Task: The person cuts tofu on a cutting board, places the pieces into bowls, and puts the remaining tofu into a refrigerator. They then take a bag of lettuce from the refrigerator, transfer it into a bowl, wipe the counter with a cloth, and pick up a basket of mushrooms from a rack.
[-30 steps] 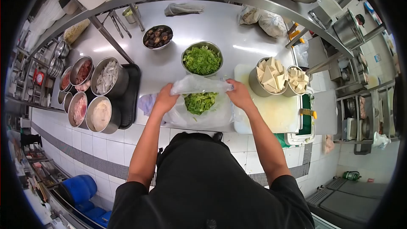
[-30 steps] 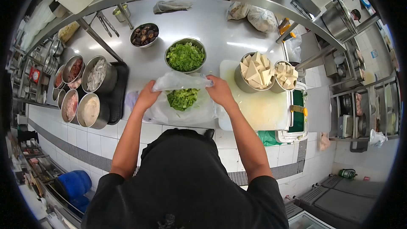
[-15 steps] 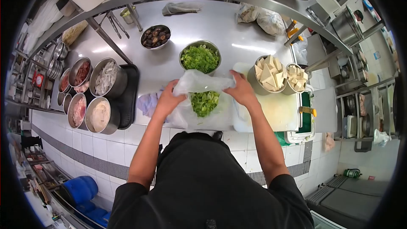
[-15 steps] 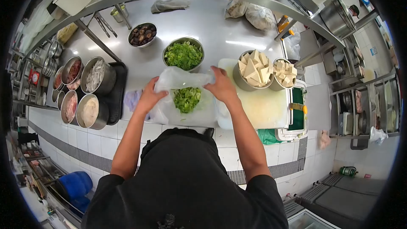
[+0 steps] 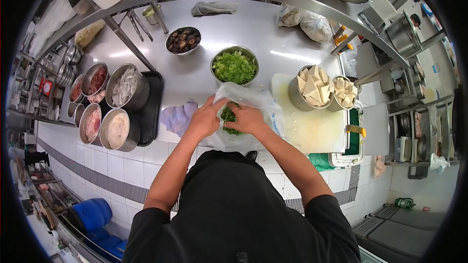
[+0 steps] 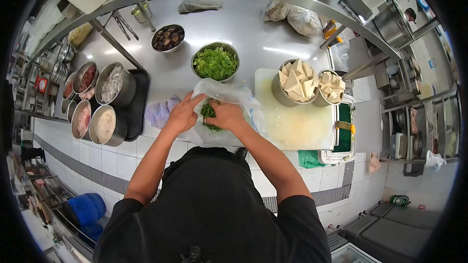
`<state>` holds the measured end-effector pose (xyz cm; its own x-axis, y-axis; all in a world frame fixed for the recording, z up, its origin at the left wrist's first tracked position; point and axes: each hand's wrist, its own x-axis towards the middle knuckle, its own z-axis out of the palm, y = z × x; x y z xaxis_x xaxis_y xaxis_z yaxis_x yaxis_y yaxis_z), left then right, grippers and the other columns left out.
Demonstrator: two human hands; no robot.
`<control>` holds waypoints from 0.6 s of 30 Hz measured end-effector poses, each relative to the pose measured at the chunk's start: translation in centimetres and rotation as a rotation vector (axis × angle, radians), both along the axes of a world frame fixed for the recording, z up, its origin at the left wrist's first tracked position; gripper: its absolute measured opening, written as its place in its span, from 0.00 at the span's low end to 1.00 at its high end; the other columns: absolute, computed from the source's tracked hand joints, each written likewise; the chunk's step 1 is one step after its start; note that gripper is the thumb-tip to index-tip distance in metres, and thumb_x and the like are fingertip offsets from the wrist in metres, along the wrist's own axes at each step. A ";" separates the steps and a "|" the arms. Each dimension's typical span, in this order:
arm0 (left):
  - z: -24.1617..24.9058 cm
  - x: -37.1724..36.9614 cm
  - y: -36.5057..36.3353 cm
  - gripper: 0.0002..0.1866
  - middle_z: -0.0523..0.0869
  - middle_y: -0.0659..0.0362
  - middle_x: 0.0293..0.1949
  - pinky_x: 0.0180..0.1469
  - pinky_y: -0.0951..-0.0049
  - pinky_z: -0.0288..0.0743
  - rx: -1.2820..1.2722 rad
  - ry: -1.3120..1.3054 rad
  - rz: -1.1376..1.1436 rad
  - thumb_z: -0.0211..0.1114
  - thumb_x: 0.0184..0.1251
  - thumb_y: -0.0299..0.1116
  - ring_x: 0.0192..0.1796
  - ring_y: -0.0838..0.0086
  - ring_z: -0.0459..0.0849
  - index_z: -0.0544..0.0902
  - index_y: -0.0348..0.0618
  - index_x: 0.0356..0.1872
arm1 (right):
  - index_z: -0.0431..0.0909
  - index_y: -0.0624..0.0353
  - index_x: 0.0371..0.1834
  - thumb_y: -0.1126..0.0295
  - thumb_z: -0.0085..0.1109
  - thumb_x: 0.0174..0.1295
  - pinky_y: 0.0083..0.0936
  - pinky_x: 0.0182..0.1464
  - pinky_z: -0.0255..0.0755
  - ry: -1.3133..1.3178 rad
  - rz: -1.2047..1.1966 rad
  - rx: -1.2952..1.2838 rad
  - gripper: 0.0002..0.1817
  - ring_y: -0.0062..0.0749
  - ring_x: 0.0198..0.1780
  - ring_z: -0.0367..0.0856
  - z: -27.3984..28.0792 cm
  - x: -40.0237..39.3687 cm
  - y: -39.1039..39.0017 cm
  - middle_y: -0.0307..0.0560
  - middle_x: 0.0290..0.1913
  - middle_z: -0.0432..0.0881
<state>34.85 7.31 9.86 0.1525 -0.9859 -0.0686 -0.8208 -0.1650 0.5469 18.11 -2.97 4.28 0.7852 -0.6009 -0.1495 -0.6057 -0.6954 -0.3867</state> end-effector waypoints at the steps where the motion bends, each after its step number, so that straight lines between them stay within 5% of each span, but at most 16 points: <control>1: 0.6 -0.2 -0.1 0.40 0.65 0.41 0.75 0.62 0.53 0.76 0.040 0.017 -0.017 0.58 0.54 0.18 0.66 0.45 0.78 0.73 0.60 0.72 | 0.67 0.44 0.75 0.38 0.67 0.54 0.45 0.66 0.71 0.006 0.005 0.007 0.45 0.54 0.66 0.77 -0.6 0.1 0.3 0.57 0.67 0.75; 4: 1.3 -0.5 -1.0 0.41 0.65 0.41 0.75 0.61 0.54 0.78 0.201 -0.060 -0.040 0.58 0.53 0.19 0.61 0.45 0.82 0.69 0.59 0.74 | 0.67 0.46 0.75 0.37 0.67 0.53 0.45 0.64 0.73 0.080 0.104 -0.222 0.47 0.59 0.64 0.77 -0.8 0.4 0.9 0.59 0.67 0.75; 7: -2.1 0.5 -1.4 0.42 0.66 0.42 0.75 0.60 0.55 0.78 0.201 -0.139 0.020 0.59 0.53 0.21 0.58 0.44 0.83 0.69 0.61 0.75 | 0.68 0.45 0.74 0.40 0.68 0.55 0.50 0.59 0.76 0.145 0.112 0.062 0.44 0.60 0.57 0.81 -2.6 -0.8 0.6 0.57 0.64 0.77; 9: -1.5 0.7 -1.7 0.42 0.64 0.42 0.76 0.60 0.56 0.79 0.257 -0.148 0.042 0.60 0.54 0.21 0.59 0.44 0.83 0.68 0.62 0.75 | 0.71 0.45 0.70 0.47 0.69 0.53 0.49 0.55 0.76 -0.381 0.112 -0.076 0.39 0.56 0.51 0.84 -7.4 -1.5 0.7 0.53 0.60 0.79; 10: -1.3 0.7 -1.8 0.42 0.63 0.42 0.77 0.61 0.56 0.79 0.311 -0.166 0.055 0.61 0.54 0.22 0.60 0.45 0.83 0.68 0.63 0.75 | 0.71 0.45 0.70 0.47 0.69 0.53 0.49 0.55 0.76 -0.378 0.111 -0.073 0.39 0.56 0.51 0.84 -7.0 -1.9 0.7 0.53 0.60 0.79; 13: -2.1 -0.2 -2.0 0.42 0.60 0.43 0.78 0.62 0.57 0.79 -0.038 -0.363 -0.108 0.62 0.55 0.23 0.62 0.47 0.82 0.67 0.64 0.75 | 0.73 0.44 0.66 0.52 0.69 0.54 0.51 0.51 0.78 -0.144 0.158 -0.239 0.34 0.54 0.47 0.86 -5.0 -2.2 0.3 0.53 0.58 0.79; 18: -2.0 -1.2 -4.0 0.41 0.57 0.44 0.79 0.61 0.57 0.80 0.179 -0.235 -0.099 0.65 0.56 0.24 0.59 0.47 0.83 0.67 0.63 0.75 | 0.79 0.44 0.59 0.53 0.68 0.55 0.49 0.48 0.80 0.076 0.193 -0.070 0.27 0.50 0.47 0.86 -3.8 -1.5 -1.3 0.51 0.58 0.81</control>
<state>33.60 3.33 7.89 0.0889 -0.9722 -0.2168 -0.9381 -0.1549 0.3097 16.58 -4.22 0.52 0.8746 -0.4517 -0.1760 -0.4846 -0.8249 -0.2911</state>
